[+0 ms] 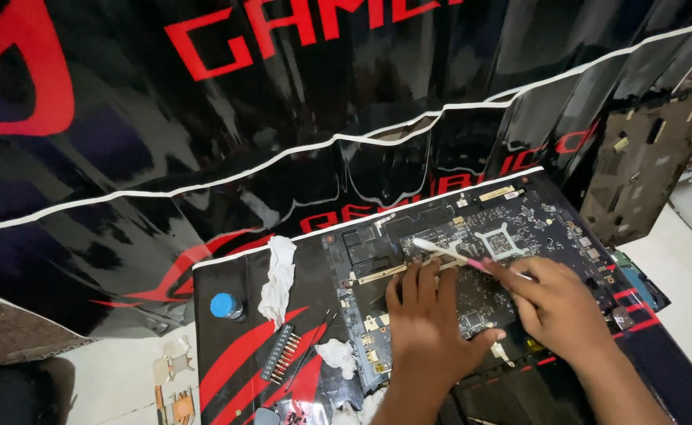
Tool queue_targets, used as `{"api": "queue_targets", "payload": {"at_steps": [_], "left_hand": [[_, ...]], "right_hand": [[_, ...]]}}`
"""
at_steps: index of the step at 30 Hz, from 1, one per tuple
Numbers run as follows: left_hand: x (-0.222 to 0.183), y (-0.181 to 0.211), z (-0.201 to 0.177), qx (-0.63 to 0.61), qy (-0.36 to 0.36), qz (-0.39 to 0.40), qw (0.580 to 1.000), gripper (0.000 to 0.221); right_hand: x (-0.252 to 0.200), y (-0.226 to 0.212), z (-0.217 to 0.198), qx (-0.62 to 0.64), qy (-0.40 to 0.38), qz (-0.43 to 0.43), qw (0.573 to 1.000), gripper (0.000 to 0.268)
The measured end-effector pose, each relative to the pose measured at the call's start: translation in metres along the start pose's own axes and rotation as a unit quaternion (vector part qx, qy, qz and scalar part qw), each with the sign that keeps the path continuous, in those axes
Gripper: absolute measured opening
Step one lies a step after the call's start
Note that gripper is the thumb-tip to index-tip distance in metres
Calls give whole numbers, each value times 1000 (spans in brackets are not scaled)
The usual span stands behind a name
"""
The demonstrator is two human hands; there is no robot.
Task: Cleaning a computer motherboard using a toothbrush to remove dust.
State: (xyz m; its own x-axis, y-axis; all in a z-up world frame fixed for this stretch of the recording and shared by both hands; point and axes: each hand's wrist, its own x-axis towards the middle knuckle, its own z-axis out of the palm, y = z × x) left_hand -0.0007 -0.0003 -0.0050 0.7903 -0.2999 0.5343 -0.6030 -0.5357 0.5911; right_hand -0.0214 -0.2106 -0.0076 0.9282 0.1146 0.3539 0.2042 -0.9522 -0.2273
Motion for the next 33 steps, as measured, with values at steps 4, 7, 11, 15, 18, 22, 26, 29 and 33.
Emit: {"api": "queue_targets", "payload": {"at_steps": [4,7,11,15,18,22,26,29,33], "left_hand": [[0,0,-1,2,0,6,1000,81],[0,0,-2,8,-15,4,1000,84],[2,1,-2,3,-10,0,1000,83],[1,-1,0,15,-24,1,1000,84],[1,0,-2,-3,1,10,1000,82],[1,0,-3,2,-9,8,1000,82],[1,0,-2,11,-21,6,1000,85],[0,-1,0,5,-17,5,1000,84],[0,0,-2,-8,-2,8,1000,82]], "right_hand": [[0,11,-6,14,1,66,998,49],[-4,21,-17,-67,39,79,994,50],[-4,19,-21,-71,57,79,993,46],[-8,21,-10,-52,24,71,996,50],[-10,28,-15,-112,45,85,989,48],[-3,18,-25,-90,48,100,990,46],[-5,19,-12,-33,36,67,997,47],[-6,27,-13,-58,45,48,996,48],[-1,19,-32,-98,79,86,988,44]]}}
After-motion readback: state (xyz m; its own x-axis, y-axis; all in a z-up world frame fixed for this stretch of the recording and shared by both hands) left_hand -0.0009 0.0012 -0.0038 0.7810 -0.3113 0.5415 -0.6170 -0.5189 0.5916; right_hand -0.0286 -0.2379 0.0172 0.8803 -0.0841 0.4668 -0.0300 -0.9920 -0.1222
